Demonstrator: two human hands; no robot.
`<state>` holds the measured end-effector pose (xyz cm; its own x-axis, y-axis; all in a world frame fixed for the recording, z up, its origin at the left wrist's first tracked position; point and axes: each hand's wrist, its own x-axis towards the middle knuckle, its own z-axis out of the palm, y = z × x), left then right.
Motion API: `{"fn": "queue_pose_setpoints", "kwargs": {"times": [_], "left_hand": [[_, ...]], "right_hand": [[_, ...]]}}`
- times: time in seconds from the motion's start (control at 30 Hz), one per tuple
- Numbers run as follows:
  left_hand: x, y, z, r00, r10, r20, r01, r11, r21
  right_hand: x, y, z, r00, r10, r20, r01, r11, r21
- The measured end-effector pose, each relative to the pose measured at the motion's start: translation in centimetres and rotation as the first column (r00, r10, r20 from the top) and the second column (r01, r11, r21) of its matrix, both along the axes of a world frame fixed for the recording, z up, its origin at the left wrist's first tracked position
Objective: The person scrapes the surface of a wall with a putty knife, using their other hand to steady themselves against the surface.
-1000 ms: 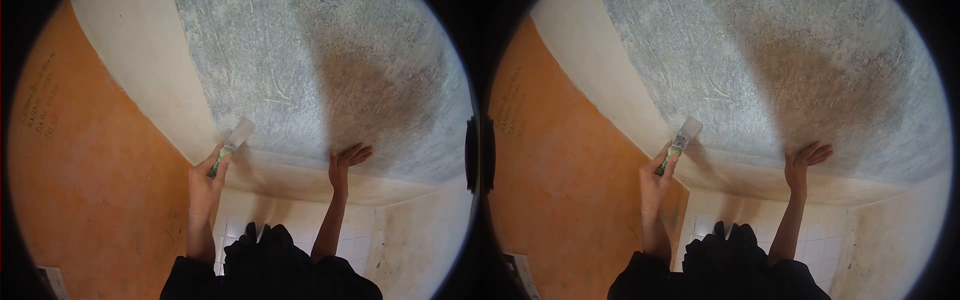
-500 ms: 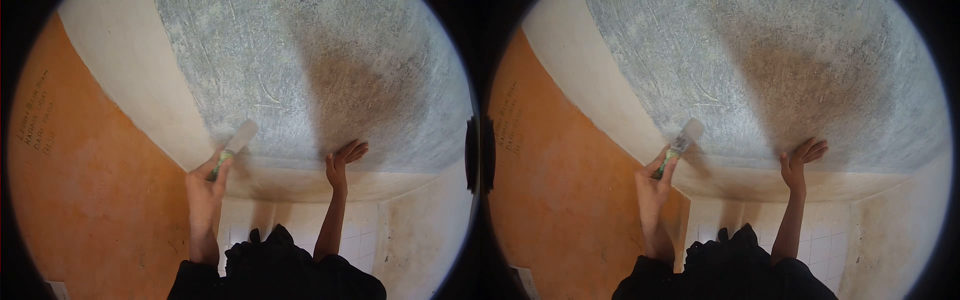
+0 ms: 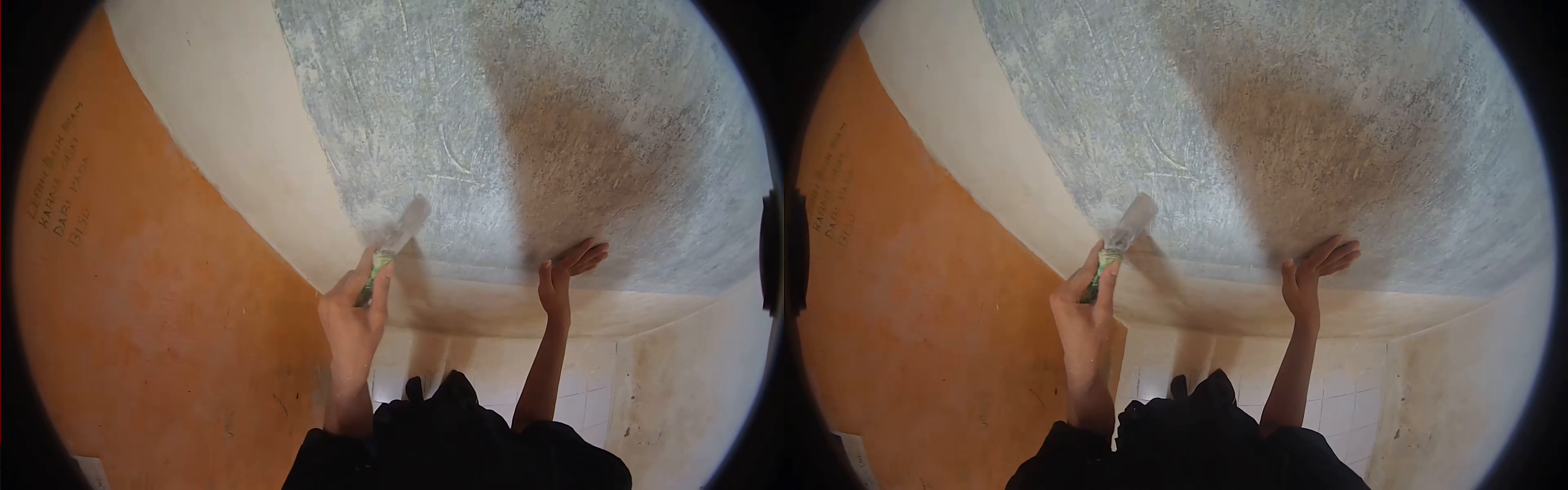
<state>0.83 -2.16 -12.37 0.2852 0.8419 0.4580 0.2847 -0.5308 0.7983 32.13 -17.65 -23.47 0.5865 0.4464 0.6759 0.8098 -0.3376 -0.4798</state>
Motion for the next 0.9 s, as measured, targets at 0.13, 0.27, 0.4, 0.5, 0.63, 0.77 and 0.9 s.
{"fn": "queue_pose_setpoints", "kwargs": {"times": [0.13, 0.27, 0.4, 0.5, 0.63, 0.77, 0.9], "left_hand": [[0.6, -0.8, -1.1, 0.999, -0.009, 0.051, 0.011, 0.999, -0.031], [0.8, -0.9, -1.9, 0.994, -0.023, 0.11, 0.027, 0.999, -0.037], [1.6, -1.2, -1.9, 0.987, -0.027, 0.158, 0.046, 0.992, -0.117], [1.5, -1.6, -1.9, 0.985, -0.044, 0.166, 0.069, 0.987, -0.148], [2.1, -1.8, -1.6, 0.982, -0.044, 0.185, 0.07, 0.989, -0.133], [1.9, -1.7, -3.3, 0.969, -0.029, 0.245, 0.062, 0.99, -0.13], [2.4, -1.7, -3.3, 0.96, -0.018, 0.278, 0.052, 0.992, -0.117]], "right_hand": [[-0.2, 0.0, 0.3, 0.999, -0.005, -0.035, 0.005, 1.0, 0.003], [-0.3, -0.1, 0.1, 0.999, -0.006, -0.034, 0.006, 1.0, 0.0], [-0.4, 0.0, 0.5, 1.0, 0.007, -0.029, -0.007, 1.0, 0.001], [-0.4, 0.1, 0.3, 0.999, 0.009, -0.039, -0.008, 1.0, 0.01], [-0.4, 0.1, 0.4, 1.0, 0.007, -0.03, -0.006, 1.0, 0.023], [-0.6, -0.1, 0.2, 1.0, 0.007, -0.01, -0.007, 1.0, 0.015], [-0.6, 0.4, 0.5, 1.0, 0.008, -0.03, -0.007, 0.999, 0.052]]}}
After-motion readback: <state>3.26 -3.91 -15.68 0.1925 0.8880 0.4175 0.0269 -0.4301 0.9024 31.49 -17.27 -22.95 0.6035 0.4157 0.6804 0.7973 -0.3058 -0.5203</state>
